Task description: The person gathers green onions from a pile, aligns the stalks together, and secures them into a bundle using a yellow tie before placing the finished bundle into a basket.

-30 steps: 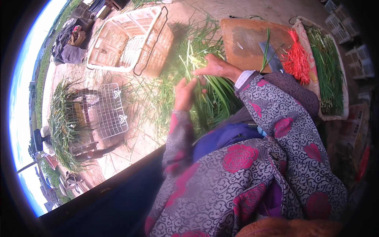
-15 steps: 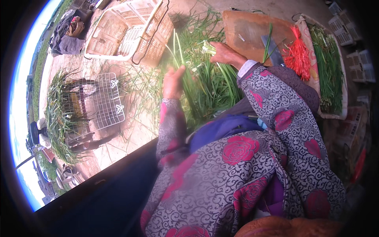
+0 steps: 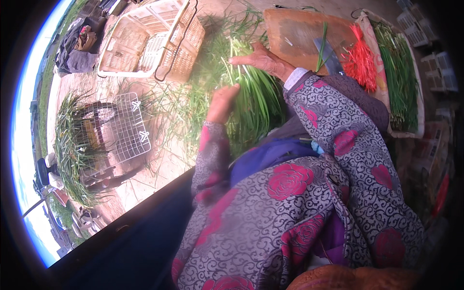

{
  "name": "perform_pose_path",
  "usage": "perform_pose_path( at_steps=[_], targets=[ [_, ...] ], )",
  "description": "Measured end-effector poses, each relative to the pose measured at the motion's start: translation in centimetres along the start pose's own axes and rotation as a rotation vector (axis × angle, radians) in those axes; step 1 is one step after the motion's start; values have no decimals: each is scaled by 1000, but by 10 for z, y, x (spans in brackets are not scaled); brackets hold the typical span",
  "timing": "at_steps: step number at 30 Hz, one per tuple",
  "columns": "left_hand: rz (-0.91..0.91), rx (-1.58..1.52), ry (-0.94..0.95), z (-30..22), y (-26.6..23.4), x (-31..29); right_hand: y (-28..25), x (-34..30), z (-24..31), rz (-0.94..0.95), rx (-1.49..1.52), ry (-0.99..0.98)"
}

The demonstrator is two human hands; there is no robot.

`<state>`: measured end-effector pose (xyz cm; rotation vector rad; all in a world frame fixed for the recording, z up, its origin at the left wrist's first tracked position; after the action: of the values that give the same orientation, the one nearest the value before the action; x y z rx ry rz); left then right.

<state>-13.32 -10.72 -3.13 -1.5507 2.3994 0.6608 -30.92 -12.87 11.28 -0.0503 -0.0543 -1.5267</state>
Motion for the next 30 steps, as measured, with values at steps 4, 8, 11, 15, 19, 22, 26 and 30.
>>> perform_pose_path(
  at_steps=[4,8,11,15,19,22,26,30],
  targets=[
    [-149,-142,136,-12,-5,-7,-3,9,-31,89,-152,75],
    [-188,60,206,-34,-2,-9,6,6,-31,147,-193,20],
    [-41,185,183,-35,12,-3,15,7,-37,139,-270,50],
    [61,348,131,-33,25,2,20,-4,-33,238,-97,152],
    [163,218,107,-29,27,-6,29,-12,-27,349,140,108],
    [104,109,142,-35,41,-16,14,-3,-17,183,-100,100],
    [232,450,243,5,54,-15,-27,16,49,-150,185,-185],
    [115,1065,72,100,-43,20,-64,34,142,41,575,-336]
  ],
)
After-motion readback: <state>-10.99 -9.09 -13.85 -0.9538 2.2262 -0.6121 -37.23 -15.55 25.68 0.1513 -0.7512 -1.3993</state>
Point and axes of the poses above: each hand's wrist, its own x-axis towards the middle knuckle, its own y-axis out of the palm, z = x × y, the point moved 9 cm from there along x, towards the middle knuckle, and after that the axes turned 1 degree about -y, right-handed, at the moved point
